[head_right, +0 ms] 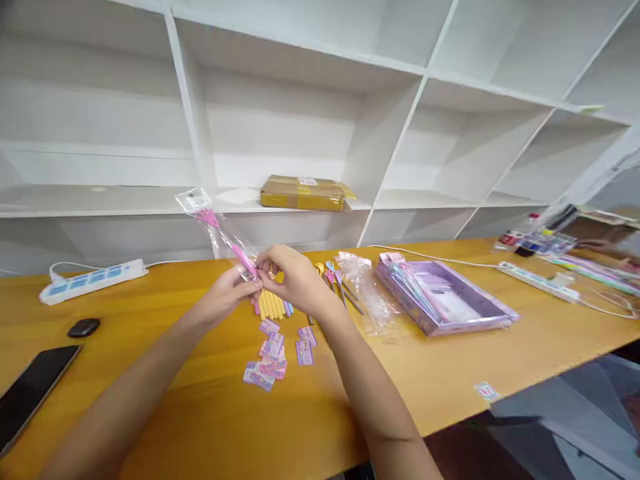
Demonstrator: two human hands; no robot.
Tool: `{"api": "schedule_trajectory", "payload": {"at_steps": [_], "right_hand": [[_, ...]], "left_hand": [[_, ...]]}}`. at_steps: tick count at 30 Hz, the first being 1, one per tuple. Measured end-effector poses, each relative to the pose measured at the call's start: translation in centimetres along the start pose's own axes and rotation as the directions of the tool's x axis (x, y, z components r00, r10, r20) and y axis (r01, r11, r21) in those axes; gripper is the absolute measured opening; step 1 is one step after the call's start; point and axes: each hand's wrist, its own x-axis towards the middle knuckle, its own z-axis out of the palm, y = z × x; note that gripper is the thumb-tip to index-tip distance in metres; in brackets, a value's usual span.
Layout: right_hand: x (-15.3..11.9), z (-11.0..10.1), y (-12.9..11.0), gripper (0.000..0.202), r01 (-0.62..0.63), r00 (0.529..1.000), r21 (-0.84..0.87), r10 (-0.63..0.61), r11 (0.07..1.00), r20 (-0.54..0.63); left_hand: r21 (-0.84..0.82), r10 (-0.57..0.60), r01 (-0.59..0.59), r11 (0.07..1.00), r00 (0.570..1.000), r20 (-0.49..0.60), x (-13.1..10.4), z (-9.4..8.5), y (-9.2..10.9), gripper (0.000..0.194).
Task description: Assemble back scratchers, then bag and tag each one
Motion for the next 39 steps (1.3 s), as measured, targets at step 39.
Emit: {"api": "schedule_trajectory", "payload": {"at_steps": [39], "right_hand": [[0.0, -1.1, -0.7, 0.044, -0.311, 0.923, 0.374, 0.183, 0.874, 0.339]], "left_hand": [[0.105, 0.107, -0.117, 0.987, 0.989, 0.098, -1.8, 0.6, 2.3, 0.031]]}}
